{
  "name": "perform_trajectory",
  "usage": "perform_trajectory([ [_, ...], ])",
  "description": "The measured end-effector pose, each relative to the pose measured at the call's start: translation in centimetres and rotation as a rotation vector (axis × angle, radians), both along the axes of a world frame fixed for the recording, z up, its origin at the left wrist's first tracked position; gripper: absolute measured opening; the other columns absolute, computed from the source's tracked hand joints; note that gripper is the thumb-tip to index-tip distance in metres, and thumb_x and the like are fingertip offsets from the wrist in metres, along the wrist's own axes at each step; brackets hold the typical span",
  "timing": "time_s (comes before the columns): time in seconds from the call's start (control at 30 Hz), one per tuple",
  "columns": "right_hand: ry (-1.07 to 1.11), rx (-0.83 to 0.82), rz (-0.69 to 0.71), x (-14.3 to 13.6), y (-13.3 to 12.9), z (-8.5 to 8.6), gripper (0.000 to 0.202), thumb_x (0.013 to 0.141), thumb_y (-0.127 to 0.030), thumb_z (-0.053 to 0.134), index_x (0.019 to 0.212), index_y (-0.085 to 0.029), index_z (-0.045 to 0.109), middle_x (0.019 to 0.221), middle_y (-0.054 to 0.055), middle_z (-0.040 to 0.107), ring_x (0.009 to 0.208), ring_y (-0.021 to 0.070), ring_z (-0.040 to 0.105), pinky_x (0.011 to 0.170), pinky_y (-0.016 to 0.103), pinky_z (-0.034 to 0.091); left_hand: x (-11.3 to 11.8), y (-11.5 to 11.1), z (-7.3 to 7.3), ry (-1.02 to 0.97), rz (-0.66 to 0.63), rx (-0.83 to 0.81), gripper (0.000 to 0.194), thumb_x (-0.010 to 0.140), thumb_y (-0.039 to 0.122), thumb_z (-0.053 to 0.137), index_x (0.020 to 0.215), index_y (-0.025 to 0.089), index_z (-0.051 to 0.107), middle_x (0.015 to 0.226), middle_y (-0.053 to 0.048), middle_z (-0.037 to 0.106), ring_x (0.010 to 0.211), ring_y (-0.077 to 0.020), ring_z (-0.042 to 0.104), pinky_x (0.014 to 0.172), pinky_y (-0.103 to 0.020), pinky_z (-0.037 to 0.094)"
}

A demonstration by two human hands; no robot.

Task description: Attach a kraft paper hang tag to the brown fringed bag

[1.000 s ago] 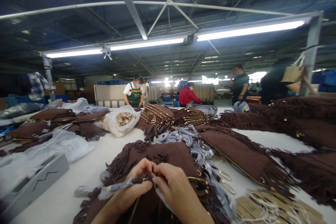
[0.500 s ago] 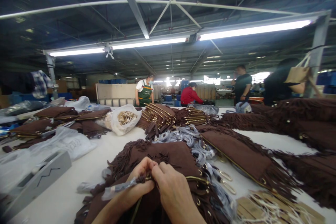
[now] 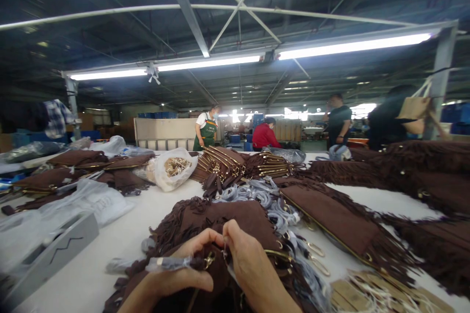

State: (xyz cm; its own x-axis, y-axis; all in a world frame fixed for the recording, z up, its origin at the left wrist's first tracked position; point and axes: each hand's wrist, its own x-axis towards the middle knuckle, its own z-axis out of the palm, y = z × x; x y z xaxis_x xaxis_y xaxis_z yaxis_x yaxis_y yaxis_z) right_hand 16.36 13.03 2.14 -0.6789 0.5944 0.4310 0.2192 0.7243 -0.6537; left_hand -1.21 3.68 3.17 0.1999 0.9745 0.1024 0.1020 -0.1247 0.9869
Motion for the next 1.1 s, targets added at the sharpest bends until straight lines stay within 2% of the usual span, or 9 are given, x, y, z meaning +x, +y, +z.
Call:
perform_trajectory([
  [0.1, 0.032, 0.068, 0.022, 0.2, -0.1, 0.0, 0.033, 0.098, -0.042, 0.019, 0.081, -0.021, 0.039, 0.072, -0.002, 0.045, 0.066, 0.0126, 0.041, 0.063, 0.024, 0.031, -1.0, 0.3, -0.5, -0.085, -0.098, -0.003, 0.063, 0.057, 0.007, 0.069, 0.117, 0.020, 0.059, 0.090, 0.003, 0.060, 0.077, -0.0112, 0.049, 0.066, -0.021, 0.032],
  [0.2, 0.072, 0.067, 0.020, 0.3, -0.3, 0.0, 0.034, 0.100, -0.040, 0.020, 0.085, -0.020, 0.044, 0.080, 0.002, 0.055, 0.073, 0.0138, 0.049, 0.066, 0.025, 0.034, -0.9, 0.9, -1.2, -0.292, -0.012, -0.033, 0.045, 0.063, 0.012, 0.075, 0.105, 0.016, 0.062, 0.098, -0.002, 0.063, 0.079, -0.0119, 0.057, 0.071, -0.022, 0.037],
  [0.3, 0.051, 0.036, 0.012, 0.5, -0.3, 0.3, 0.034, 0.099, -0.041, 0.020, 0.088, -0.020, 0.046, 0.083, 0.005, 0.060, 0.075, 0.0160, 0.054, 0.066, 0.027, 0.036, 0.0, 1.4, -1.9, -0.387, 0.065, -0.048, 0.046, 0.071, 0.041, 0.082, 0.101, 0.014, 0.060, 0.093, -0.008, 0.069, 0.076, -0.0163, 0.064, 0.074, -0.028, 0.043],
  [0.37, -0.013, 0.042, -0.021, 0.8, -0.4, 0.7, 0.032, 0.096, -0.041, 0.022, 0.089, -0.020, 0.047, 0.078, 0.004, 0.060, 0.069, 0.0167, 0.054, 0.064, 0.028, 0.035, 0.8, 1.4, -2.2, -0.346, 0.047, -0.044, 0.060, 0.076, 0.065, 0.071, 0.105, 0.013, 0.060, 0.085, -0.011, 0.071, 0.072, -0.0183, 0.065, 0.070, -0.028, 0.044],
  [0.43, -0.028, 0.051, -0.056, 1.1, -0.4, 1.2, 0.033, 0.095, -0.041, 0.022, 0.088, -0.021, 0.047, 0.072, 0.002, 0.057, 0.064, 0.0163, 0.053, 0.061, 0.028, 0.035, 1.6, 1.2, -2.2, -0.285, 0.025, -0.054, 0.067, 0.078, 0.073, 0.062, 0.105, 0.012, 0.060, 0.081, -0.012, 0.071, 0.070, -0.0189, 0.065, 0.067, -0.028, 0.044],
  [0.53, 0.046, 0.006, -0.057, 1.6, -0.6, 2.0, 0.034, 0.095, -0.043, 0.024, 0.088, -0.020, 0.048, 0.065, 0.000, 0.052, 0.058, 0.0145, 0.052, 0.056, 0.025, 0.037, 2.9, 0.7, -1.7, -0.185, 0.018, -0.063, 0.048, 0.071, 0.046, 0.076, 0.103, 0.013, 0.062, 0.082, -0.007, 0.071, 0.075, -0.0192, 0.066, 0.075, -0.028, 0.044],
  [0.63, 0.112, -0.132, 0.018, 2.1, -0.7, 2.5, 0.030, 0.097, -0.044, 0.030, 0.086, -0.021, 0.047, 0.056, -0.005, 0.049, 0.051, 0.0117, 0.053, 0.055, 0.022, 0.042, 3.8, 0.4, -1.0, -0.014, 0.010, -0.035, 0.037, 0.065, 0.021, 0.070, 0.102, 0.014, 0.064, 0.085, -0.004, 0.069, 0.078, -0.0183, 0.062, 0.074, -0.026, 0.041],
  [0.83, 0.066, -0.505, 0.229, 2.9, 0.1, 2.2, 0.029, 0.095, -0.049, 0.037, 0.088, -0.021, 0.039, 0.068, -0.003, 0.064, 0.042, 0.0084, 0.055, 0.031, 0.013, 0.026, 4.9, 0.4, -0.7, 0.284, -0.029, 0.161, 0.018, 0.072, 0.010, 0.050, 0.080, 0.016, 0.065, 0.080, -0.001, 0.060, 0.081, -0.0173, 0.055, 0.075, -0.026, 0.039],
  [1.1, 0.023, -0.491, 0.262, 3.5, -0.2, 3.1, 0.024, 0.094, -0.042, 0.040, 0.087, -0.019, 0.039, 0.070, -0.004, 0.059, 0.048, 0.0049, 0.054, 0.038, 0.010, 0.032, 6.6, 0.1, -1.1, 0.386, 0.095, 0.323, 0.030, 0.079, 0.001, 0.041, 0.082, 0.019, 0.065, 0.099, -0.004, 0.060, 0.092, -0.0173, 0.056, 0.081, -0.023, 0.042],
])
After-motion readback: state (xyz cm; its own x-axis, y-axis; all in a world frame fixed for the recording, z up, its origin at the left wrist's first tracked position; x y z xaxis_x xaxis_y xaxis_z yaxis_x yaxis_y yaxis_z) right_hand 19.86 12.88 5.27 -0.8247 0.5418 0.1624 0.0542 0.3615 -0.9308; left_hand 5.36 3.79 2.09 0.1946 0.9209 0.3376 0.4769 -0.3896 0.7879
